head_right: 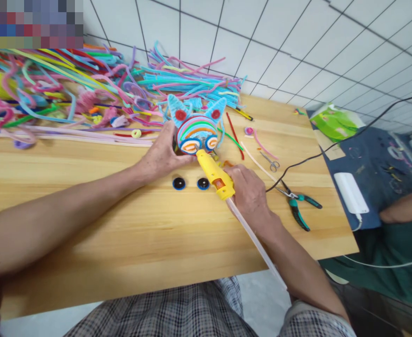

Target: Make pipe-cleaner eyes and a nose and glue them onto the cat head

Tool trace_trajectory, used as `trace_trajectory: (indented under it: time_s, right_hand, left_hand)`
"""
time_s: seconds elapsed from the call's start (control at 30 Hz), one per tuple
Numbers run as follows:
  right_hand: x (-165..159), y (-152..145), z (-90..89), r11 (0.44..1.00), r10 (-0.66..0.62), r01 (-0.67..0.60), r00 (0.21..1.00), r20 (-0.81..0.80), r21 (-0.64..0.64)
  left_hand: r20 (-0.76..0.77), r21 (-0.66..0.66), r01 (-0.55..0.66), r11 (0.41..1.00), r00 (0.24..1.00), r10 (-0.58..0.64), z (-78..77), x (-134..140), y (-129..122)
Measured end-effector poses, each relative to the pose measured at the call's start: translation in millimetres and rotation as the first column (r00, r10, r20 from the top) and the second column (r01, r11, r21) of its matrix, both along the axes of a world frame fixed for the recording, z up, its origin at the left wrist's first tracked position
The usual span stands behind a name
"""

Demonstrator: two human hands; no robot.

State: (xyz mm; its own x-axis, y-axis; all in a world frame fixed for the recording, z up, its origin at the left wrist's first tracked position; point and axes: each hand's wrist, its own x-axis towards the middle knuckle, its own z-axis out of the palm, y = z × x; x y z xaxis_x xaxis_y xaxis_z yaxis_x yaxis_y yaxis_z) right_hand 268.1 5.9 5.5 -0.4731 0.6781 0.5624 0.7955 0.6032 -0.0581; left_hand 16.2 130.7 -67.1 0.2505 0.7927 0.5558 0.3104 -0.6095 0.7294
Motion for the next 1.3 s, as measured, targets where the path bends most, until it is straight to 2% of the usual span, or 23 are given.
trace_trajectory:
  time_s: [0.63, 0.87, 1.13, 1.3]
  right_hand:
    - [1.9, -1.1, -1.9, 0.999, -0.029, 0.029, 0.999, 0.020, -0.036]
    - [1.3, 0.0, -1.0, 1.000, 0.006, -0.007, 1.000, -0.019, -0.026]
    - [3.4, -0.8, -2.9, 0.998, -0.042, 0.043, 0.999, 0.030, -0.044]
    - [1.4, -0.3, -1.4, 1.000, -0.007, 0.007, 1.000, 0.001, -0.017]
  left_hand:
    - [0.008, -0.052, 0.012, 0.999, 1.000, -0.012, 2.7, -1.5, 0.5]
    - [-0.002, -0.050, 0.006, 0.999, 1.000, -0.006, 3.3, 0.1, 0.7]
    - [-0.017, -0.035, -0.010, 0.999, 1.000, 0.009, 1.8, 0.1, 0.7]
    - [-0.011, -0.034, -0.010, 0.999, 1.000, 0.010, 1.7, 0.1, 1.1]
